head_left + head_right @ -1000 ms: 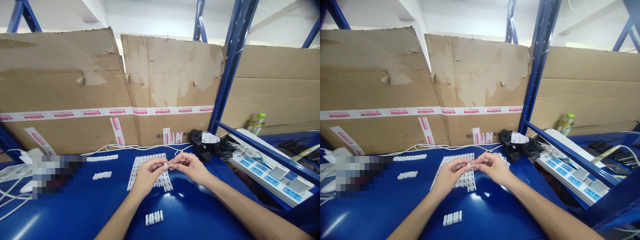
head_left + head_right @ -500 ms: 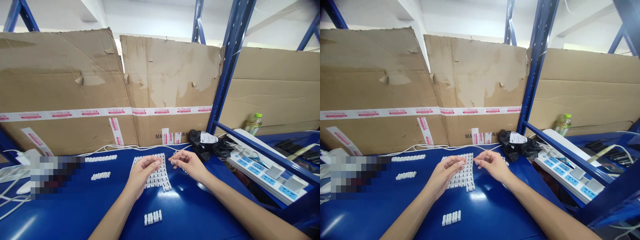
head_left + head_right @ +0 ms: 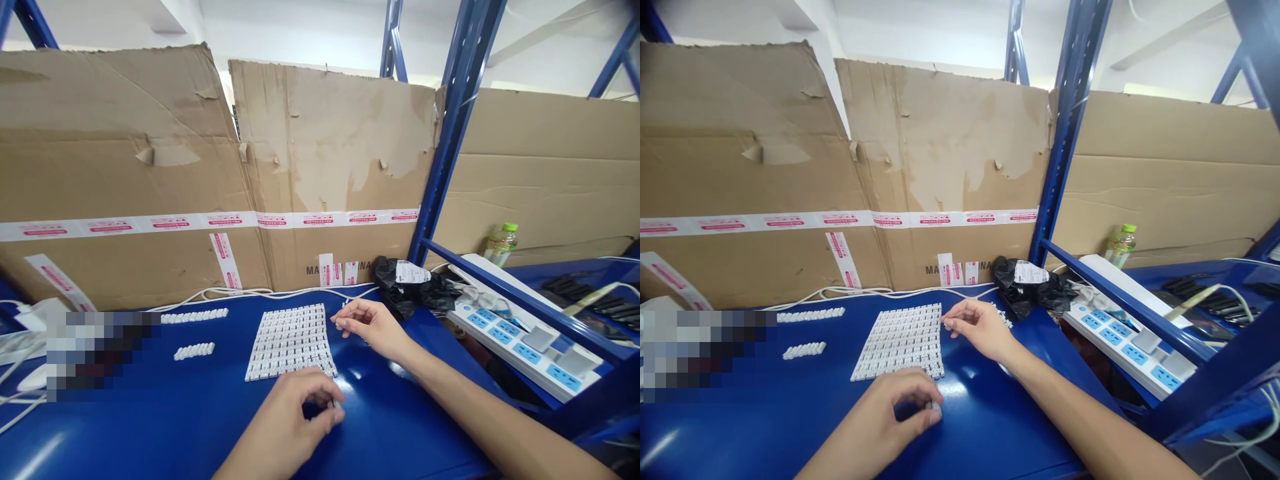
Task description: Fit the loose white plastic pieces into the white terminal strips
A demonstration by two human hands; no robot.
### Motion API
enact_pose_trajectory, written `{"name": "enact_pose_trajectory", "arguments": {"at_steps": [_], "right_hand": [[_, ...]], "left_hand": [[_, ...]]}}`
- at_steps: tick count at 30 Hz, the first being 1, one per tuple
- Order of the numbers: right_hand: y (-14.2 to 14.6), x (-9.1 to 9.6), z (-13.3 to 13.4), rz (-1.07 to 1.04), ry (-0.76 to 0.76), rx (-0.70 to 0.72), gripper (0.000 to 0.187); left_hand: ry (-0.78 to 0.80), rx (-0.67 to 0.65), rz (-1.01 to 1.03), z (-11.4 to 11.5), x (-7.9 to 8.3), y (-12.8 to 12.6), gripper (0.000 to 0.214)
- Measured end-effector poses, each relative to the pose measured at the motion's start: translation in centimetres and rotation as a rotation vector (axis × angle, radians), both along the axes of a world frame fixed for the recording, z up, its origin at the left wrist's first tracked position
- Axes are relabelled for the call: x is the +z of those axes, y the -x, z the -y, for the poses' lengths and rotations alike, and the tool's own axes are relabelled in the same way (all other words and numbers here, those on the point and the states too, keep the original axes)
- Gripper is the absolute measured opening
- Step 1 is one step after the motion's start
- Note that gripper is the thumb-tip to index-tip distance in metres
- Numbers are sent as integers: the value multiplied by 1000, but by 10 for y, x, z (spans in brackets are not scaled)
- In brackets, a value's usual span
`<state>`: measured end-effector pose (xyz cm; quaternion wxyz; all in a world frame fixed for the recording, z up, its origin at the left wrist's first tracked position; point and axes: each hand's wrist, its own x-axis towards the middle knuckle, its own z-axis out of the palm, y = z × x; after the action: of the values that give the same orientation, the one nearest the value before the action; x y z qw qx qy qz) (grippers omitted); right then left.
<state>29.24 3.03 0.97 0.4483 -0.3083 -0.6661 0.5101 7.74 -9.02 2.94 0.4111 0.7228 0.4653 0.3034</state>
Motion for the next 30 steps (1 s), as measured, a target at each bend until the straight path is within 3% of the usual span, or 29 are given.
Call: {"name": "enact_pose_trajectory", "arguments": {"at_steps": [5,12,16,23,30], "right_hand": [[0,-2,-1,10,7,14,33],[0,-6,-3,3,5,22,34],[0,-6,-4,20,-1,25,33],[0,-1,-2,42,-7,11,32],[0,1,-1,61,-9,-1,31]], "left_hand": [[-91,-33,-204,16,-10,8,16],[-210,43,-247,23,-26,15,32],[-243,76,-240,26,-33,18,25],[-227,81,-255,26,-25,24,29],[-346,16,-271,-4,-19,0,36]]}}
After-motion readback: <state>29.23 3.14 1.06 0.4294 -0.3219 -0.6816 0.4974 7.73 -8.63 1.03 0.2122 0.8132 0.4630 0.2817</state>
